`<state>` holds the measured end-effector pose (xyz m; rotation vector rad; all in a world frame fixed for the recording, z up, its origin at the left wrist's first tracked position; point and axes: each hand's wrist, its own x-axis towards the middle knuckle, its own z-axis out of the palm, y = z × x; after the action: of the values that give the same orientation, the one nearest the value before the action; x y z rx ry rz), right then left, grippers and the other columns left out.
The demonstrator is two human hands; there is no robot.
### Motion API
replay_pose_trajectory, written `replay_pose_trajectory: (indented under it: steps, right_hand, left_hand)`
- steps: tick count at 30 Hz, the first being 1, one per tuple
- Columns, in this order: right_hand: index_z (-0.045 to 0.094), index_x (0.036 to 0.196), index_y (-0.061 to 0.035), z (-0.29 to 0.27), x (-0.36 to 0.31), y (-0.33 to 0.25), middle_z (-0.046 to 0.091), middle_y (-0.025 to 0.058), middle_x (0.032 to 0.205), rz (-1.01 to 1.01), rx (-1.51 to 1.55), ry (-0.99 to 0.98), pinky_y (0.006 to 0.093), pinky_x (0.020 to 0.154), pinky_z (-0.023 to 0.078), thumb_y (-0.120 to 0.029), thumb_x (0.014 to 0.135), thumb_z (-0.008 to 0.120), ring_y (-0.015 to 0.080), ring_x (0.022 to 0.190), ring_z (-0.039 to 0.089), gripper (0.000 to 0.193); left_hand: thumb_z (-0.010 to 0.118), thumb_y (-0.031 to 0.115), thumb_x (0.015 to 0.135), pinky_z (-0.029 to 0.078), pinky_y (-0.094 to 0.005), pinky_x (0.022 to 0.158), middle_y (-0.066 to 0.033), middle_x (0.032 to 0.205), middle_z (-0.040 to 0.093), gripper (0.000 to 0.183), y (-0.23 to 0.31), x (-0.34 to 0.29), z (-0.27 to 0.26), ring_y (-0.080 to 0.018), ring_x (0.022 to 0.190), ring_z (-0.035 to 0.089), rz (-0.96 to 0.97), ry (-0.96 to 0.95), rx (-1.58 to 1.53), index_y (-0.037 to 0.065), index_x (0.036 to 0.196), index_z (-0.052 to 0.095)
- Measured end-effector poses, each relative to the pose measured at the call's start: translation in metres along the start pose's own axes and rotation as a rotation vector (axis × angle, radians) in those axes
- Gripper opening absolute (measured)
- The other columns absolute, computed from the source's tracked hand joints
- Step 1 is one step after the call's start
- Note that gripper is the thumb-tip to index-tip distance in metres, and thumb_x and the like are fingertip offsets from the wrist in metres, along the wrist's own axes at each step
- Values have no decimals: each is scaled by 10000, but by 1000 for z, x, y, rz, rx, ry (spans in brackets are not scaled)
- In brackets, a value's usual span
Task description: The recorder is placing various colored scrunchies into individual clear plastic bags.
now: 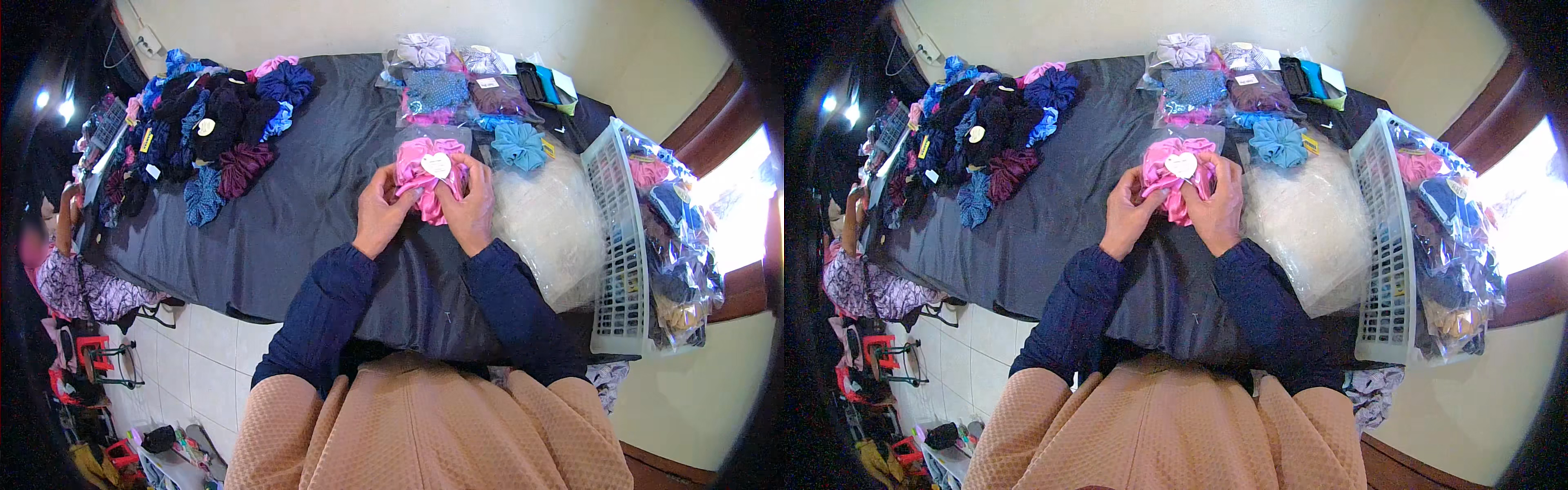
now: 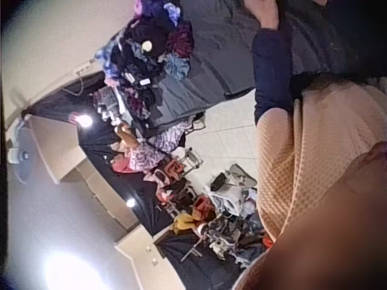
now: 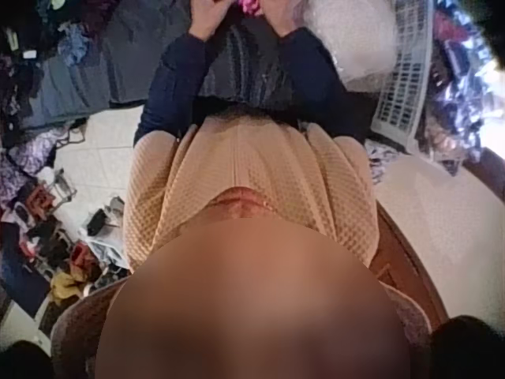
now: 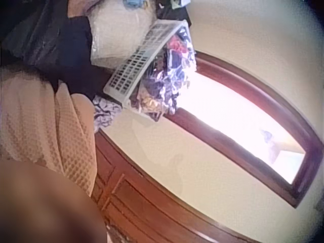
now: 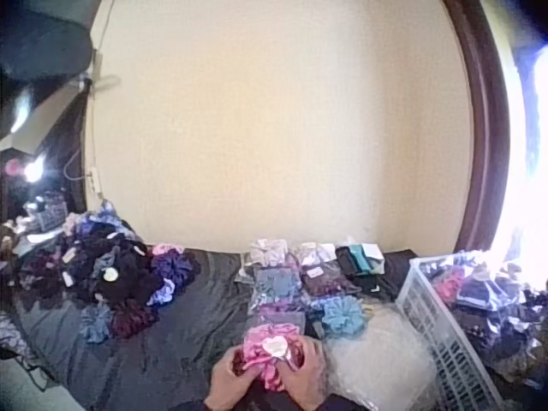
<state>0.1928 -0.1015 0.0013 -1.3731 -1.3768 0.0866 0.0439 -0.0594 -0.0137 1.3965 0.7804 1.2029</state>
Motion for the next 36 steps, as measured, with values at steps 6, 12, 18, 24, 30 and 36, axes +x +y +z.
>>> replay_pose_trajectory:
  steps: [6, 12, 18, 24, 30, 36]
  right_hand:
    - [499, 1211, -29, -3, -1, -9, 395, 208, 1272, -77, 52, -100, 425, 987, 374, -173, 696, 740, 359, 1203, 404, 586]
    - [493, 1271, -35, -5, 0, -3, 342, 177, 1376, -40, 308, -275, 344, 954, 417, -59, 726, 615, 309, 1254, 388, 559]
    - [549, 1165, -51, -2, -3, -15, 426, 134, 1222, 38, 290, -131, 280, 728, 492, -2, 733, 603, 207, 910, 560, 438]
    - [622, 959, -56, -5, -4, -12, 506, 140, 1044, -178, -40, -104, 350, 769, 470, -28, 695, 667, 256, 927, 540, 269]
    - [666, 855, -55, -5, -1, -22, 526, 148, 1187, -420, -120, -142, 463, 961, 358, -129, 640, 700, 377, 1150, 426, 229]
    - [616, 877, -49, -3, -2, -11, 489, 150, 1218, -378, -259, -60, 461, 968, 348, -70, 630, 707, 368, 1161, 423, 264]
  left_hand:
    - [668, 44, 815, 489, -225, 626, -43, 863, 638, 230, 4, 4, -9, -76, 731, 595, -51, 218, 178, -8, 995, 534]
    - [677, 116, 842, 488, -228, 511, -47, 818, 628, 277, 6, 7, -11, -79, 616, 576, -130, 269, -27, -9, 1040, 530]
    - [656, 174, 877, 501, -231, 514, -56, 834, 628, 356, 0, 10, -12, -93, 621, 591, -123, 268, -47, -12, 1141, 506]
    - [629, 193, 898, 506, -238, 503, -65, 826, 620, 410, 5, 6, -8, -113, 624, 606, -209, 202, -115, -10, 1212, 462]
    - [616, 169, 902, 454, -244, 405, -69, 727, 611, 520, 12, 1, -8, -116, 506, 575, -230, 77, -18, 9, 1327, 362]
    - [662, 139, 862, 400, -234, 355, -48, 655, 602, 713, 24, -8, 2, -94, 433, 531, -139, -48, 132, 61, 1434, 243]
